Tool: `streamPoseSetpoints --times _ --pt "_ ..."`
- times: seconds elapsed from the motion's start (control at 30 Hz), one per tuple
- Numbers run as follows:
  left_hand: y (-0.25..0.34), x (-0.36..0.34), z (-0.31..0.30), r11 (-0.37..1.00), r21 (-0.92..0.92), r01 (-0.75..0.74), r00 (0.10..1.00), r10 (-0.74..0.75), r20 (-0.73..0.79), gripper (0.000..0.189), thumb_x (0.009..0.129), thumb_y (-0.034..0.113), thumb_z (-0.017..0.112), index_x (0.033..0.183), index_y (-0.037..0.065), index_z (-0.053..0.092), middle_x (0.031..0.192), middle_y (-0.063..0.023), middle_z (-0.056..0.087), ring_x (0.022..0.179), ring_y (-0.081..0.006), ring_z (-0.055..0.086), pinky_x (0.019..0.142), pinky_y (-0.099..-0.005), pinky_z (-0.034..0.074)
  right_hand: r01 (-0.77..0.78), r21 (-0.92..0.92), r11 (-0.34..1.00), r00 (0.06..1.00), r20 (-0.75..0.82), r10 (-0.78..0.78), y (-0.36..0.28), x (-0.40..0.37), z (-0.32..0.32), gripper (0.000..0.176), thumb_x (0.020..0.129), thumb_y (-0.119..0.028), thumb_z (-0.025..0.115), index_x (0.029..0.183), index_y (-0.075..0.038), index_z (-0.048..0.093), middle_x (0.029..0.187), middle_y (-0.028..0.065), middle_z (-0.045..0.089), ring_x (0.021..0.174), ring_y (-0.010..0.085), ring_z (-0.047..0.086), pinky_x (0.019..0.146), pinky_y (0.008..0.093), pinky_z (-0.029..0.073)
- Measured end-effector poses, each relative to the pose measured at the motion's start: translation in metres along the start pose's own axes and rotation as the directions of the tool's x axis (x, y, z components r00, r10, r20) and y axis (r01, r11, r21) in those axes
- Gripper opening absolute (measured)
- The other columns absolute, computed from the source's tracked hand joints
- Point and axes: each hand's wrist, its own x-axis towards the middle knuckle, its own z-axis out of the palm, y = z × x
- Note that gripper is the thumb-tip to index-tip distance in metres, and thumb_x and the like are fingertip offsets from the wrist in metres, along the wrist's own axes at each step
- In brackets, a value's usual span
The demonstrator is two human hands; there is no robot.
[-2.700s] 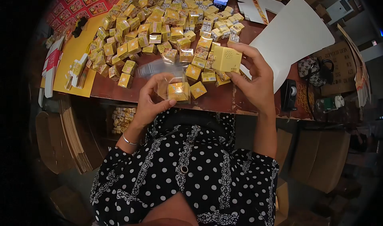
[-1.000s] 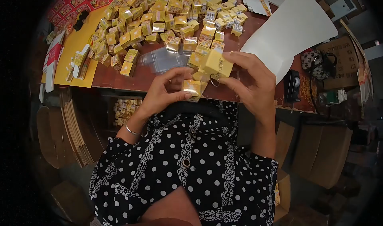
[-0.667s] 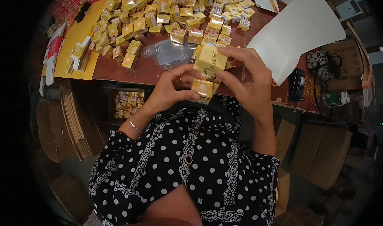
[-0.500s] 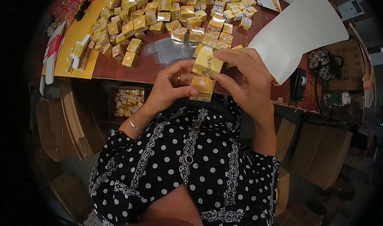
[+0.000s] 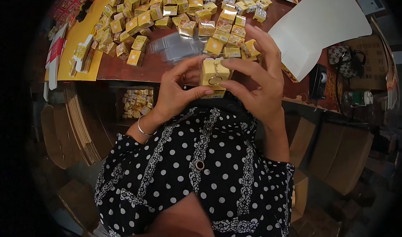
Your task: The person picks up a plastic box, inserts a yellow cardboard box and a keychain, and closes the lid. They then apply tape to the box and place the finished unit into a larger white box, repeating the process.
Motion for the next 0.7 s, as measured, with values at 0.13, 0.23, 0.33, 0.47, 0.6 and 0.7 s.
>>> streamPoseSetpoints --times 0.13,0.23,0.33,0.47,0.6,0.7 --pt "0.003 0.0 0.003 0.998 -0.024 0.06 0.998 -0.06 0.024 0.068 0.081 0.0 0.084 0.14 -0.005 0.051 0.127 -0.0093 0.061 0.114 -0.0203 0.068 0.098 -0.0328 0.057 0.117 -0.197 0.973 0.986 0.138 -0.091 -0.005 0.008 0.001 0.026 0.072 -0.007 0.085 0.097 -0.003 0.077 0.154 0.0247 0.044 0.145 0.0379 0.041 0.115 0.0471 0.038" --pt "0.0 0.001 0.004 0.999 0.031 -0.009 1.0 0.009 -0.004 0.067 0.08 0.001 0.085 0.138 -0.004 0.054 0.126 -0.009 0.061 0.114 -0.0194 0.067 0.097 -0.0324 0.057 0.007 -0.011 1.0 0.996 0.091 -0.006 0.004 0.007 0.0 0.017 0.077 -0.007 0.082 0.092 -0.002 0.077 0.153 0.0263 0.045 0.145 0.0353 0.043 0.117 0.0489 0.034" --pt "-0.002 0.001 0.003 0.987 0.142 -0.07 0.998 0.069 0.011 0.067 0.077 0.003 0.087 0.137 -0.002 0.058 0.125 -0.0092 0.062 0.113 -0.0183 0.066 0.096 -0.0318 0.058 -0.166 0.309 0.936 0.986 0.064 0.154 0.01 0.01 -0.002 0.01 0.081 -0.007 0.079 0.088 0.0 0.077 0.154 0.0258 0.044 0.144 0.0323 0.043 0.118 0.0494 0.032" --pt "-0.002 0.002 0.0 0.968 0.234 -0.094 0.996 0.09 0.028 0.07 0.076 0.004 0.088 0.139 -0.001 0.056 0.13 -0.0096 0.06 0.117 -0.0197 0.065 0.098 -0.0322 0.056 -0.183 0.265 0.947 0.98 0.121 0.156 0.009 0.014 -0.006 0.01 0.085 -0.008 0.076 0.088 0.001 0.077 0.154 0.0259 0.044 0.144 0.0299 0.044 0.119 0.051 0.031" --pt "-0.002 0.002 0.0 0.958 0.271 -0.09 0.996 0.082 0.041 0.072 0.079 0.002 0.085 0.142 -0.002 0.052 0.137 -0.0089 0.057 0.122 -0.022 0.063 0.102 -0.0331 0.055 -0.151 0.203 0.967 0.974 0.199 0.11 0.011 0.02 -0.012 0.01 0.083 -0.008 0.077 0.089 0.0 0.078 0.154 0.0228 0.046 0.146 0.0316 0.041 0.119 0.0498 0.031" --pt "-0.006 0.002 0.001 0.98 0.192 -0.057 0.998 0.058 -0.004 0.07 0.08 0.001 0.084 0.142 -0.003 0.052 0.135 -0.0082 0.057 0.123 -0.0222 0.063 0.102 -0.033 0.054 -0.101 0.097 0.99 0.976 0.205 0.08 0.008 0.02 -0.01 0.01 0.083 -0.009 0.078 0.089 -0.001 0.079 0.154 0.0206 0.047 0.147 0.0324 0.039 0.119 0.0484 0.031"
